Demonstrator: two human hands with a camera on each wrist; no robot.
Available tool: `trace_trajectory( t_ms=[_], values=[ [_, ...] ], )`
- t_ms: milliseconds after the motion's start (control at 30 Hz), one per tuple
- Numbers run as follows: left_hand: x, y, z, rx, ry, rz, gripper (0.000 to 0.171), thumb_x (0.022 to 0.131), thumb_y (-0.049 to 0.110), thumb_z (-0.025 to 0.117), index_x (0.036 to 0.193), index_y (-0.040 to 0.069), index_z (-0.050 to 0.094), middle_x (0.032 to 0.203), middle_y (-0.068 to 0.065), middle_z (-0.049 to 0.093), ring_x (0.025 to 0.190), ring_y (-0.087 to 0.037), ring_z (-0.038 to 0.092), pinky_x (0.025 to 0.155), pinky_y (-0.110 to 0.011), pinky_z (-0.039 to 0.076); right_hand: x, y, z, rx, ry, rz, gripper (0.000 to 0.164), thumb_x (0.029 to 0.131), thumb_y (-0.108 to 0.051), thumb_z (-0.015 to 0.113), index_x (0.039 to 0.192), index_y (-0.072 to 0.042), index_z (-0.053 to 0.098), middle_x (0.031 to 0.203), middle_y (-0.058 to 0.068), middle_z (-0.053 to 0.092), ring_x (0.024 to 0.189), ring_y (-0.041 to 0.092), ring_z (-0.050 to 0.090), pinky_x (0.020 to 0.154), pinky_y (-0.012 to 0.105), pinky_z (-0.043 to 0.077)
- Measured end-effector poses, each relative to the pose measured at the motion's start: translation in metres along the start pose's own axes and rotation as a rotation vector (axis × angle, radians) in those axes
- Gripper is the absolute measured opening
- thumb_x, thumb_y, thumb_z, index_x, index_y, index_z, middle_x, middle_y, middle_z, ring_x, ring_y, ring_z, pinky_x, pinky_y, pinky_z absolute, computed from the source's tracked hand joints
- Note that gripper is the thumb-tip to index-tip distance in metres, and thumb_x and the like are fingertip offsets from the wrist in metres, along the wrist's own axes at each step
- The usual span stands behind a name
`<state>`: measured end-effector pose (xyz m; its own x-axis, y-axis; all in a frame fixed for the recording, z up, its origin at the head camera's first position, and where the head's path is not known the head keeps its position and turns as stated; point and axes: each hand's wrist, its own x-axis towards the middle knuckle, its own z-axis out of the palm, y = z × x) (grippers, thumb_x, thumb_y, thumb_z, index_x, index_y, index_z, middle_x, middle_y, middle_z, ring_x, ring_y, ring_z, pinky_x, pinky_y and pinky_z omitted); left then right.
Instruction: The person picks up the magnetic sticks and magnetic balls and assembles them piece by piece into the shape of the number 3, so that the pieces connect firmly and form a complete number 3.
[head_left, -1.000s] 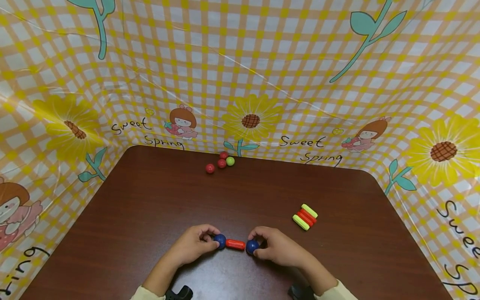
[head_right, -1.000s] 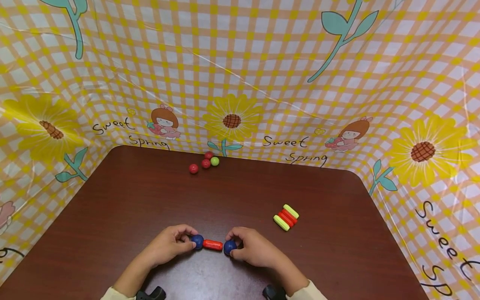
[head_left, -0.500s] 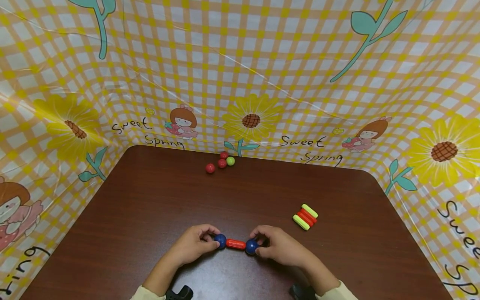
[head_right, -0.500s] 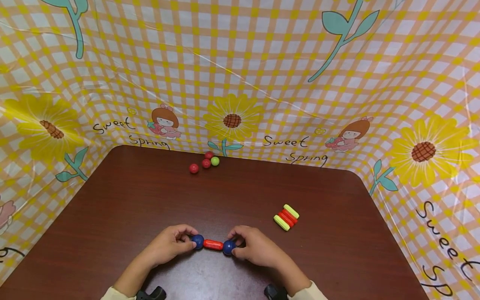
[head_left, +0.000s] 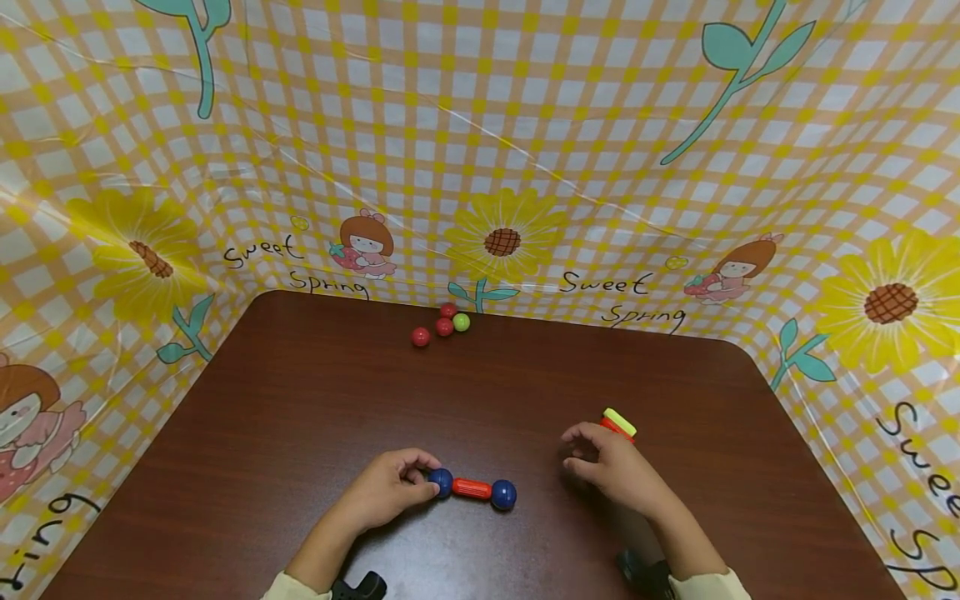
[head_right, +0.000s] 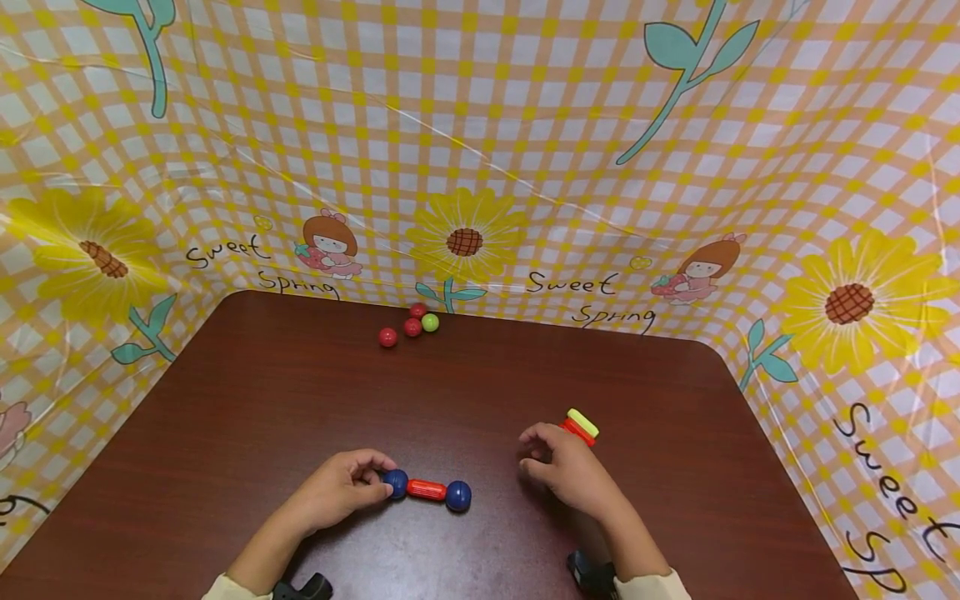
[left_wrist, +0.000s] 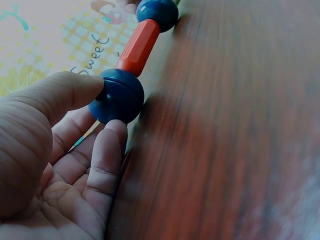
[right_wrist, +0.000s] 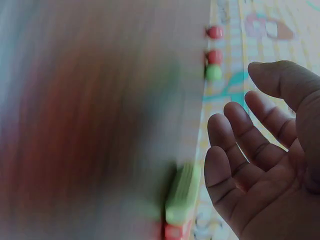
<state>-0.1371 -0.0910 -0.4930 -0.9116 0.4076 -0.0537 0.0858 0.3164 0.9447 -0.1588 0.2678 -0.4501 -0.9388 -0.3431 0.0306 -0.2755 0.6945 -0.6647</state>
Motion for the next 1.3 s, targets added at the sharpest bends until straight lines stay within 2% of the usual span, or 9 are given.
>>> trace_trajectory(
  t_ms=[200,400,633,967,1200,1300],
  values=[
    [0.0,-0.001,-0.001,0.013,0.0,-0.003,0.022,0.087,0.017,0.076,0.107,0.011,0.07,0.077,0.002,0.063,0.067,-0.013,0.054,0.057,-0.024,0.039,-0.008,0.014,-0.02,-0.105,0.087,0.038,0.023,0.088,-0.01,0.075,0.109,-0.008,0.065,0.098,0.001,0.066,0.086,0.015,0.06,0.069,0.03,0.049],
    [0.0,-0.001,-0.001,0.018,0.003,-0.004,0.023,0.086,0.019,0.077,0.107,0.012,0.07,0.077,0.001,0.063,0.067,-0.014,0.054,0.057,-0.024,0.039,-0.011,0.022,-0.027,-0.18,0.129,0.058,0.024,0.086,-0.01,0.077,0.108,-0.007,0.067,0.097,0.001,0.065,0.082,0.015,0.057,0.069,0.032,0.047],
    [0.0,0.0,-0.001,0.008,0.004,-0.006,0.023,0.086,0.018,0.077,0.107,0.011,0.07,0.077,0.001,0.064,0.067,-0.014,0.054,0.057,-0.024,0.039,-0.01,0.027,-0.026,-0.206,0.117,0.027,0.024,0.084,-0.008,0.077,0.106,-0.007,0.067,0.095,-0.001,0.064,0.081,0.017,0.057,0.069,0.033,0.046],
    [0.001,0.001,-0.001,0.014,0.002,-0.005,0.022,0.086,0.018,0.077,0.107,0.011,0.07,0.077,0.002,0.064,0.066,-0.014,0.053,0.056,-0.024,0.039,-0.008,0.025,-0.023,-0.206,0.078,0.019,0.022,0.084,-0.007,0.078,0.102,-0.008,0.066,0.087,-0.003,0.059,0.075,0.013,0.05,0.065,0.03,0.043],
    [0.0,0.0,0.0,0.012,0.005,-0.006,0.022,0.086,0.018,0.077,0.106,0.012,0.071,0.076,0.001,0.064,0.065,-0.013,0.053,0.056,-0.024,0.039,-0.008,0.023,-0.022,-0.258,0.105,0.027,0.021,0.083,-0.007,0.079,0.099,-0.009,0.066,0.089,0.0,0.059,0.076,0.015,0.051,0.067,0.034,0.043],
    [0.0,0.0,0.0,0.012,0.005,-0.003,0.022,0.086,0.018,0.077,0.107,0.012,0.07,0.076,0.001,0.064,0.066,-0.013,0.053,0.056,-0.024,0.039,-0.008,0.023,-0.022,-0.263,0.091,0.036,0.02,0.082,-0.007,0.079,0.098,-0.009,0.066,0.089,-0.001,0.061,0.075,0.015,0.051,0.066,0.033,0.044]
  ],
)
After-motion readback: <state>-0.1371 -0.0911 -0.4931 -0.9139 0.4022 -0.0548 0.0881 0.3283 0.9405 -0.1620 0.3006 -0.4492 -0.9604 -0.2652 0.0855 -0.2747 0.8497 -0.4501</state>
